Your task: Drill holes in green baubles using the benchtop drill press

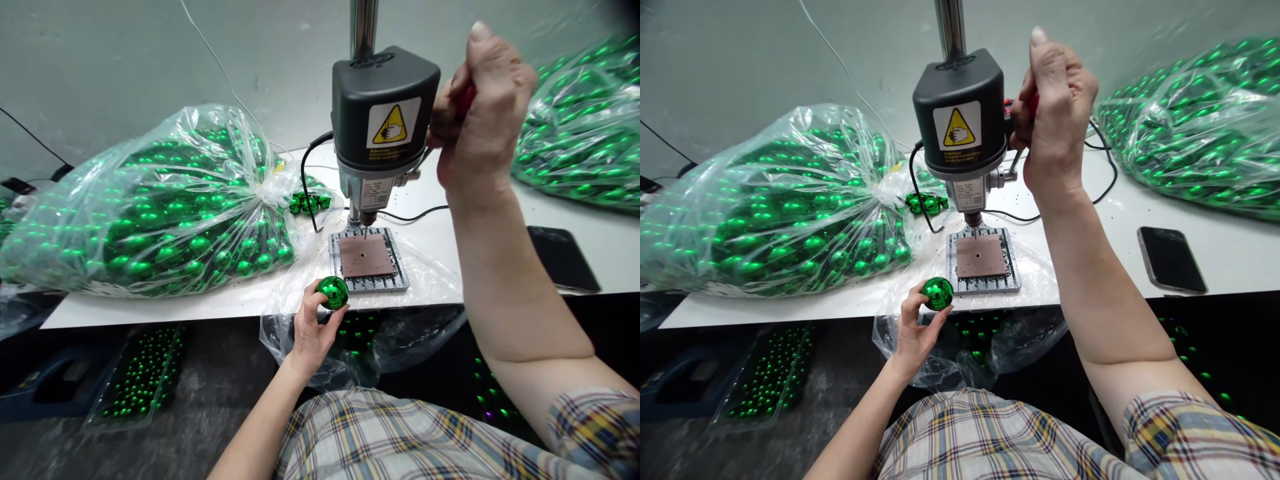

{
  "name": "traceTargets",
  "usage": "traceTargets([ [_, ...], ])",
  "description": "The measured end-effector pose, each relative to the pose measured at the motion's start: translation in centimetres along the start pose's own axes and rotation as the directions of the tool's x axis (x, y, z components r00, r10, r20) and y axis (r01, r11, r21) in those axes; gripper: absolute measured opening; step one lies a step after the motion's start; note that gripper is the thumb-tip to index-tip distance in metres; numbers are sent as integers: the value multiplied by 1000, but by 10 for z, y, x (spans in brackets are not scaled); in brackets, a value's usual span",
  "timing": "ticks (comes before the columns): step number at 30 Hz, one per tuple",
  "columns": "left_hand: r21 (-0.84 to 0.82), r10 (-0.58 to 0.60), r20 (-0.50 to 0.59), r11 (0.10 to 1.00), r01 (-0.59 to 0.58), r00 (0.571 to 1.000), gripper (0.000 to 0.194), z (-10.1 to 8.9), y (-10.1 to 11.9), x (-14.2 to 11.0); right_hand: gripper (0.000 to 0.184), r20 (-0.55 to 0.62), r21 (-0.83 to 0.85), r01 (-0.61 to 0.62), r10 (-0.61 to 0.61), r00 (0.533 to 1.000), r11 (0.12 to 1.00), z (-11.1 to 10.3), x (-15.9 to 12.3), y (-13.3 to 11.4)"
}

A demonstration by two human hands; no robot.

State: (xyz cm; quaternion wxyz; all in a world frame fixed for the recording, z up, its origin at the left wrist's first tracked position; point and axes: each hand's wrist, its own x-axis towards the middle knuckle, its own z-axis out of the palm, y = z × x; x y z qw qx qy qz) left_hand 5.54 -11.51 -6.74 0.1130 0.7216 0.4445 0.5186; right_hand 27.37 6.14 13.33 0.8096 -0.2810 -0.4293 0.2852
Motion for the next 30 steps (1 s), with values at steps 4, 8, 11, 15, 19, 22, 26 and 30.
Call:
traceTargets([
  [4, -17, -56, -21, 998, 55, 998, 43, 4, -5, -7, 48, 3, 1, -12, 12, 1000, 1000, 0, 0, -3],
  [8, -13, -102, -50, 995, 102, 994, 51, 7, -8, -4, 48, 10, 19, -17, 17, 1000, 1000, 0, -2, -5],
  [11, -4, -156, -11, 988, 156, 988, 57, 9, -9, 8, 48, 33, 35, -16, 15, 999, 999, 0, -4, -7],
  [15, -60, -255, 43, 965, 257, 966, 45, 13, -14, 26, 48, 49, 25, -29, 28, 998, 999, 0, -5, -8],
  [19, -123, -343, 40, 930, 346, 938, 39, 18, -21, 30, 48, 47, 19, -43, 42, 998, 999, 0, -5, -8],
  [22, -157, -380, 25, 912, 379, 925, 41, 21, -23, 27, 48, 42, 8, -45, 45, 998, 999, 0, -5, -9],
  [26, -165, -398, -1, 905, 392, 917, 43, 23, -25, 20, 48, 45, 32, -16, 15, 999, 999, 0, -7, -9],
  [30, -131, -333, -8, 935, 329, 943, 40, 22, -26, 17, 49, 38, 13, 3, -3, 999, 1000, 0, -7, -7],
])
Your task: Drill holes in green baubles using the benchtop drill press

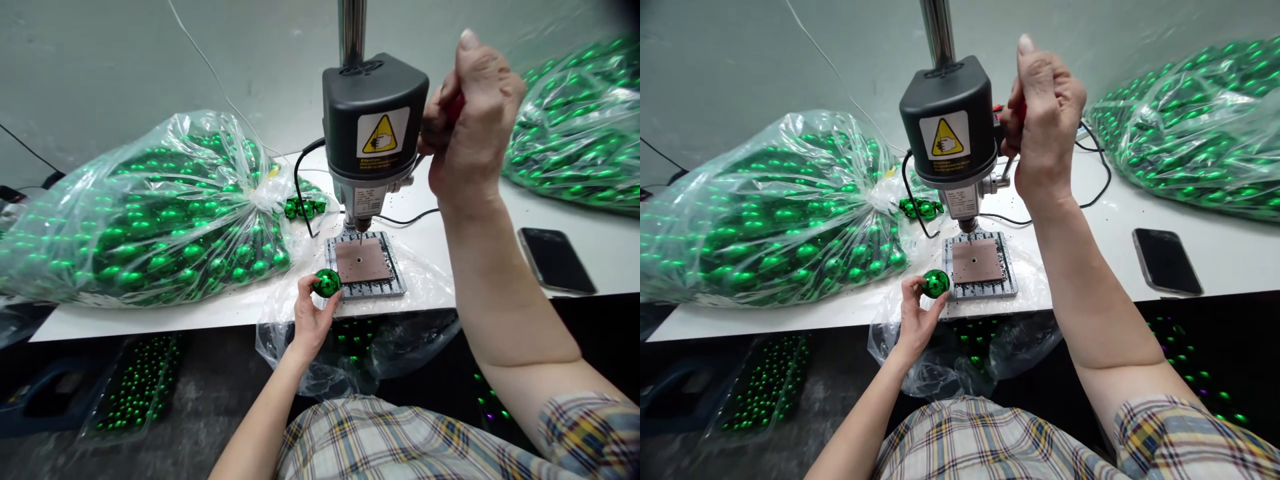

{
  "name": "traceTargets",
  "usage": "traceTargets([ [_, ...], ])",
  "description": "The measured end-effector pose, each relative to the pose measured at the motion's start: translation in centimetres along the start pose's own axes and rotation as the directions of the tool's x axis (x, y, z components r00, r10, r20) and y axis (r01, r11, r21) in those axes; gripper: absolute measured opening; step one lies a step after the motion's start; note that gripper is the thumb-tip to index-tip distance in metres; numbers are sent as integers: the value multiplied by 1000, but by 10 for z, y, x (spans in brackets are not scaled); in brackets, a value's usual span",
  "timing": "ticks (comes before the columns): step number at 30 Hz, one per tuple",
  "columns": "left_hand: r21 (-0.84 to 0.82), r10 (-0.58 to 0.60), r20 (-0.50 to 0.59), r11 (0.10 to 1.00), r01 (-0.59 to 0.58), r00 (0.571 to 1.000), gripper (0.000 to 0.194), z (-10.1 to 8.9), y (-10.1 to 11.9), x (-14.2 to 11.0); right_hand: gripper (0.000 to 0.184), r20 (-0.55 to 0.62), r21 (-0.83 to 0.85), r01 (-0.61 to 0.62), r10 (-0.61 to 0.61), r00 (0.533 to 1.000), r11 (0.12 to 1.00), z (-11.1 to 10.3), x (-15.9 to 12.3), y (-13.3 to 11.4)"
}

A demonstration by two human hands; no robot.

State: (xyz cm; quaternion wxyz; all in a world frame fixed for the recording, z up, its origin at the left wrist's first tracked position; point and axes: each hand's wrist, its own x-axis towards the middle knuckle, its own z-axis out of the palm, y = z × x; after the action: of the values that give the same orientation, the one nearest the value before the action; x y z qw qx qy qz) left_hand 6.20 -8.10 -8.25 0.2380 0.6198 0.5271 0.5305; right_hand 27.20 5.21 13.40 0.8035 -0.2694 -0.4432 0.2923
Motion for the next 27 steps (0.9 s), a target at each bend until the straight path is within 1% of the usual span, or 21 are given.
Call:
traceTargets([
  [3, 27, 67, 47, 997, -68, 997, 34, -1, 3, 0, 47, 18, -15, 31, -31, 999, 999, -1, 1, 2],
  [6, 27, 88, 77, 996, -90, 993, 29, -1, 5, 0, 46, 27, -6, 36, -35, 999, 999, -2, 1, 3],
  [9, 12, 72, 59, 997, -72, 996, 29, -1, 4, -1, 46, 30, -1, 38, -38, 999, 999, -2, 1, 3],
  [13, 20, 30, 3, 999, -30, 1000, 36, -1, -2, -3, 45, 40, -11, 51, -50, 998, 999, -3, 0, 4],
  [21, 51, 24, 2, 998, -24, 1000, 41, -3, -1, -5, 43, 35, 0, 51, -51, 998, 999, -3, -1, 4],
  [24, 85, 45, 2, 995, -45, 999, 41, -4, 0, -3, 44, 22, -45, 37, -36, 999, 998, -1, -2, 2],
  [27, 124, 108, 4, 986, -108, 994, 41, -5, 3, -3, 43, 20, -67, 27, -25, 999, 997, -1, -2, 0],
])
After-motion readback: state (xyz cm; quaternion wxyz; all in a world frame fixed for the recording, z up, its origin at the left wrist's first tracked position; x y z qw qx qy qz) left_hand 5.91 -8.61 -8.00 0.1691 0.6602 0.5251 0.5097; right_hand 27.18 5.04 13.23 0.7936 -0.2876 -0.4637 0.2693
